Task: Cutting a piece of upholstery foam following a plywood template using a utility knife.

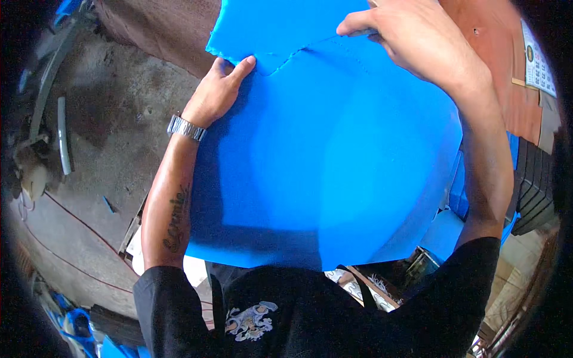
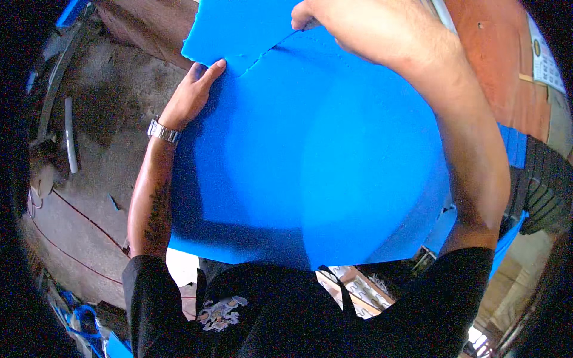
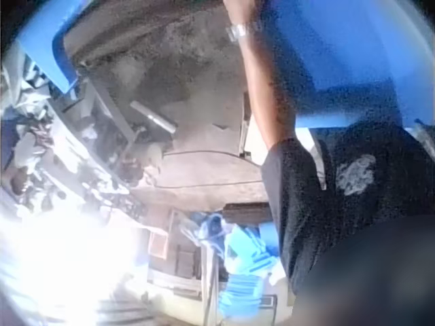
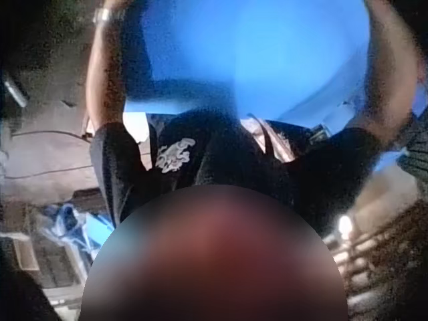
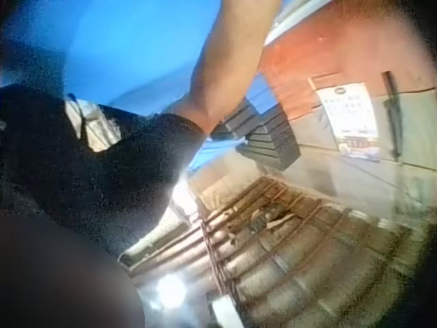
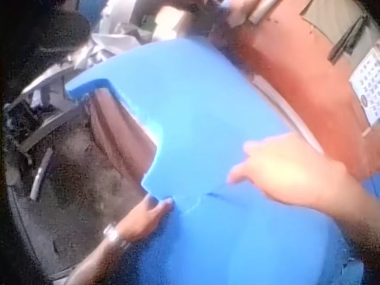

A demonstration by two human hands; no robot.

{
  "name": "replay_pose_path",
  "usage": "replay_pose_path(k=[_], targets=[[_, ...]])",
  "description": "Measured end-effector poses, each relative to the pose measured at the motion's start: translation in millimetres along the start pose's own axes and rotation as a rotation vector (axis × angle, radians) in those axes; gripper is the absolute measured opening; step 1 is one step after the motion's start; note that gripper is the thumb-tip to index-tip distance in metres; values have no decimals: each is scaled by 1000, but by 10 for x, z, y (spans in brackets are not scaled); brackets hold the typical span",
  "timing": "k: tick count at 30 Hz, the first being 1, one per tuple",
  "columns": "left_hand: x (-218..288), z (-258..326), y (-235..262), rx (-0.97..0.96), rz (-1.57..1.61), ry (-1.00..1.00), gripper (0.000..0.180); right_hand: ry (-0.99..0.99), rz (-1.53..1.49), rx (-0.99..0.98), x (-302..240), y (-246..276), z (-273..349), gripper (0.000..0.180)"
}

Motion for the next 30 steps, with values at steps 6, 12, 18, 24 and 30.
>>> replay_pose_path(k=[6, 12, 18, 24, 30], targets=[[125, -7, -90, -36, -1, 36, 67, 58, 48, 171, -36, -579, -273, 14], [-69, 66, -79, -72, 100, 50, 71, 37, 104, 135, -31, -87, 171, 15], [241, 518, -227, -308, 362, 176, 73, -711, -723, 529, 1118, -402, 2607, 26], [231, 1556, -457, -430, 312, 420, 61, -2264, -1372, 947, -839, -3668, 6408, 28], [520, 2589, -725, -288, 212, 377, 48, -2374, -2188, 1206, -2471, -4959, 7586, 57]])
Point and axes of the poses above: each hand's wrist, its own z-axis away from the middle knuckle, its own y-axis out of the back of the hand, x = y × z, the point moved 7 cm from there along -z, towards the middle knuckle, and after that the axes turned 6 degrees about -y, right-handed, at the moved point
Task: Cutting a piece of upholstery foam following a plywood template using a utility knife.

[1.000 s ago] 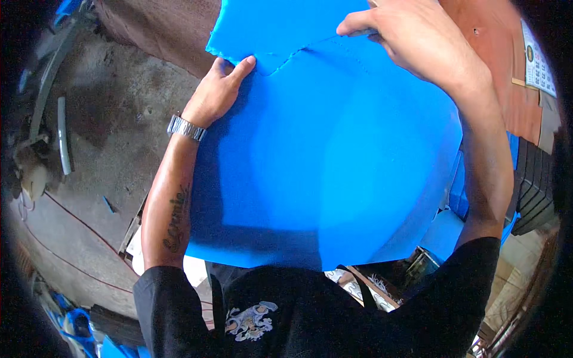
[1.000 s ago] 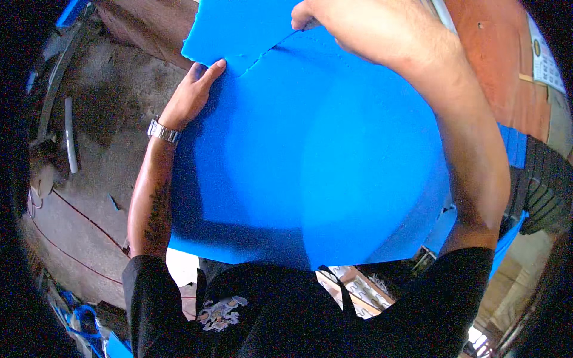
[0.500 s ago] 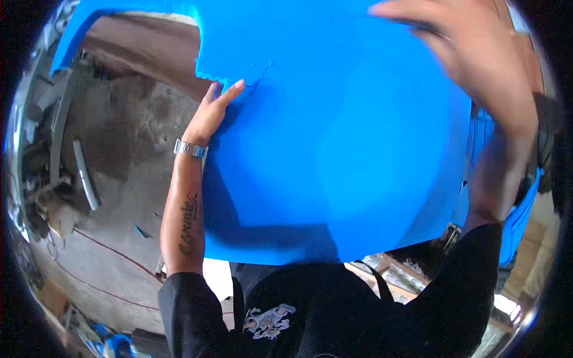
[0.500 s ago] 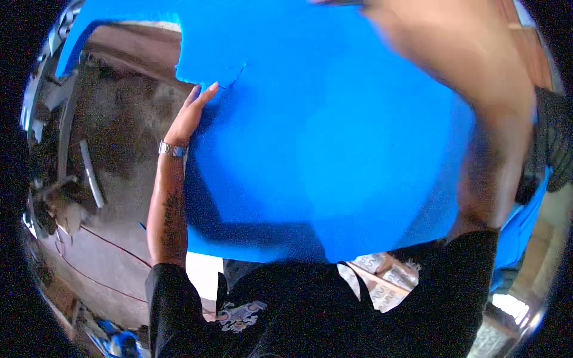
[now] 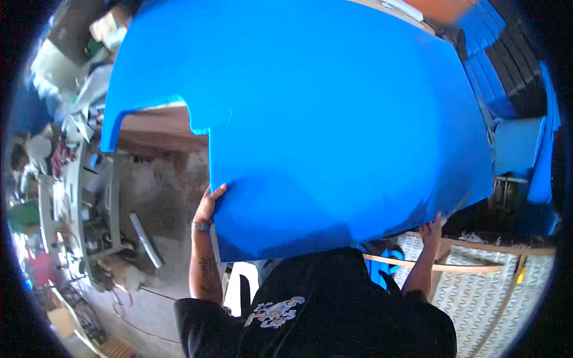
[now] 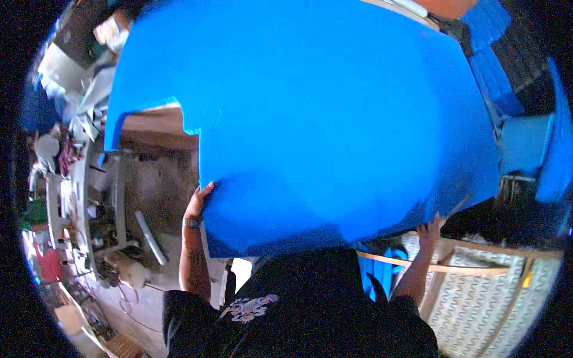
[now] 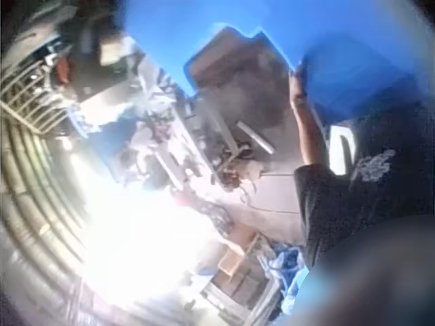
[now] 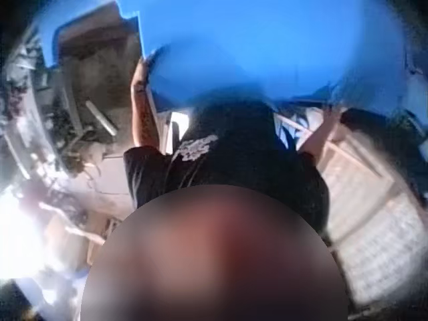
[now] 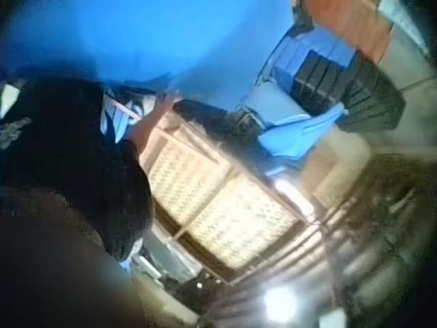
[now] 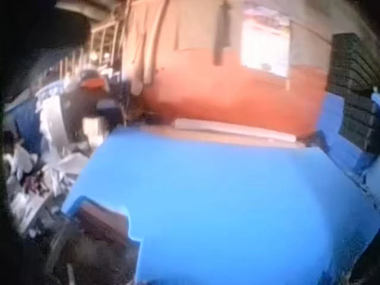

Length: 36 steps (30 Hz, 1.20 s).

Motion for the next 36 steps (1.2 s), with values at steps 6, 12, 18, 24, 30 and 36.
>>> replay_pose_path(k=[6, 12, 18, 24, 30, 36], targets=[[-382, 547, -643, 76, -57, 1, 48, -80, -108, -257, 68, 1029, -1149, 68], [-837, 928, -1201, 44, 181, 49, 46, -166, -395, -397, 12, 1405, -1244, 41], [-573, 1102, -244, 92, -70, 117, 49, 45, -312, -267, -265, 1237, -307, 47], [-842, 1543, -94, 63, 19, 190, 50, 298, -46, -376, 139, 1947, -218, 52], [-1045, 1657, 624, 96, 6, 229, 55, -15, -175, -252, 418, 1893, 514, 53], [-852, 1209, 937, -113, -115, 157, 52, -81, -167, -242, 772, 1755, 524, 56]])
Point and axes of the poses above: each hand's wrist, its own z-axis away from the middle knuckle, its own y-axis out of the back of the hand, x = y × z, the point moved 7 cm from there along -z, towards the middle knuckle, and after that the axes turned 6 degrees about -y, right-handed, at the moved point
